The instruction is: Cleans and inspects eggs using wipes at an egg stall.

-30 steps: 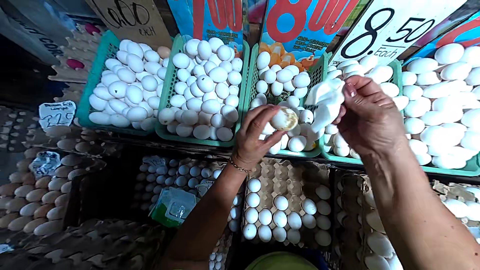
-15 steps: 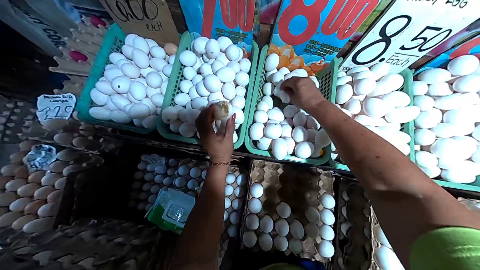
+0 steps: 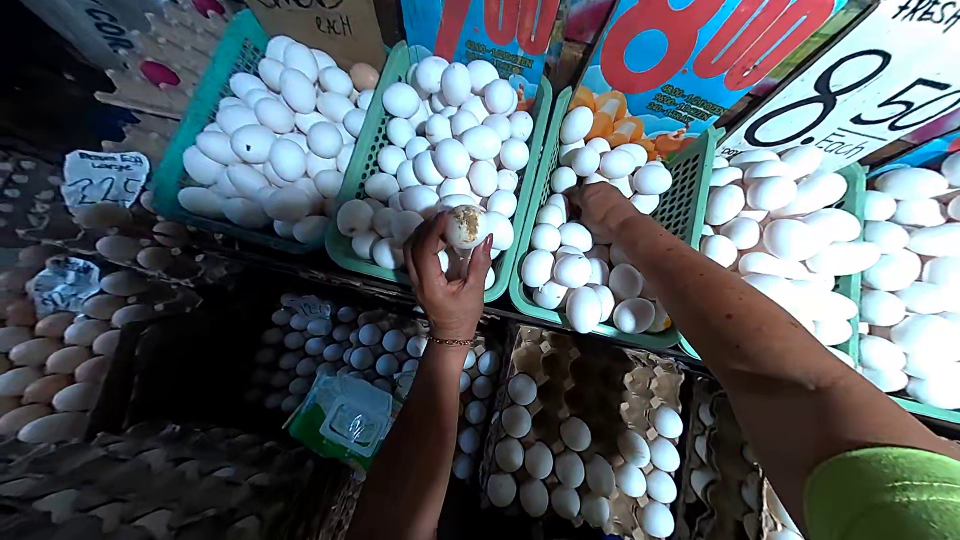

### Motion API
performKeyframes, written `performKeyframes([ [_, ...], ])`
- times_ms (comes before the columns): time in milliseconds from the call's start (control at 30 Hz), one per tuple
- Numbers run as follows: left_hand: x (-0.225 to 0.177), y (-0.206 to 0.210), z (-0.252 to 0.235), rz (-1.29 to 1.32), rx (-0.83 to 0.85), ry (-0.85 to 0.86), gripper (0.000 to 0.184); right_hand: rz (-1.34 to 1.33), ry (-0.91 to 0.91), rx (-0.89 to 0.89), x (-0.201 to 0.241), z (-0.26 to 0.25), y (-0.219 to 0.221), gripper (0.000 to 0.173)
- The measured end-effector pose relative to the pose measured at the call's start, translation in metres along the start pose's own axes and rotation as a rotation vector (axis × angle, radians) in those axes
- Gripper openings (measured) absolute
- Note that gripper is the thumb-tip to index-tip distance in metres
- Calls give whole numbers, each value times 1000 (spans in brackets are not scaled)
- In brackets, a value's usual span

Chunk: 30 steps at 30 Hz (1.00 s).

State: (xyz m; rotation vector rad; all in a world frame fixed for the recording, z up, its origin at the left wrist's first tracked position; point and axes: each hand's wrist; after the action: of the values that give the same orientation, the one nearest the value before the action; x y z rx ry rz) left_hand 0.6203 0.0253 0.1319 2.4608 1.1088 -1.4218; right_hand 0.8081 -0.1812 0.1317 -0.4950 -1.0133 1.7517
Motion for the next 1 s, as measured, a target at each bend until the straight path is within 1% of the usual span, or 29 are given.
performKeyframes([
  [167,-2,-14,1,54,-16,43,51,55,51,4,7,1,-1,29],
  [267,-5,-21,3,59,-17,37,51,107,37,5,9,0,-4,25],
  [333,-5,-26,5,53,-14,25,51,130,22,-1,10,0,-7,30],
  [400,-4,-31,7,49,-11,16,51,153,28,30,10,0,-10,34],
  [467,1,-36,9,40,-14,14,51,177,21,66,5,-1,-14,31],
  [533,5,-41,13,28,-13,16,53,208,-75,68,-11,-4,-14,22],
  [567,7,-45,15,20,-10,12,54,182,-152,38,-22,-4,-16,18],
  [633,11,-54,19,-6,-8,-13,54,35,-296,-77,-39,9,-28,16],
  [667,12,-59,22,-30,-12,-25,54,-33,-321,-151,-44,21,-36,16],
  [733,14,-69,27,-80,-16,-45,54,-103,-232,-267,-53,41,-48,19],
  [800,16,-76,33,-112,-17,-58,56,-139,-64,-293,-54,52,-51,21],
  [900,12,-83,43,-147,-17,-123,59,-115,161,-243,-40,53,-43,25],
  [1000,9,-89,55,-162,-27,-172,59,-51,378,-127,-10,47,-37,29],
])
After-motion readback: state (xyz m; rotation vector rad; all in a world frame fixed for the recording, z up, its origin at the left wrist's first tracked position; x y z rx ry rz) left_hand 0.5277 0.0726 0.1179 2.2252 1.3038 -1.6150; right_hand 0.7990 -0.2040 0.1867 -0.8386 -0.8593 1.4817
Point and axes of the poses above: each hand's wrist, its own z-axis away from the middle knuckle, its own y-axis out of the palm, x = y × z, and after that the axes turned 8 degrees about x, right-handed
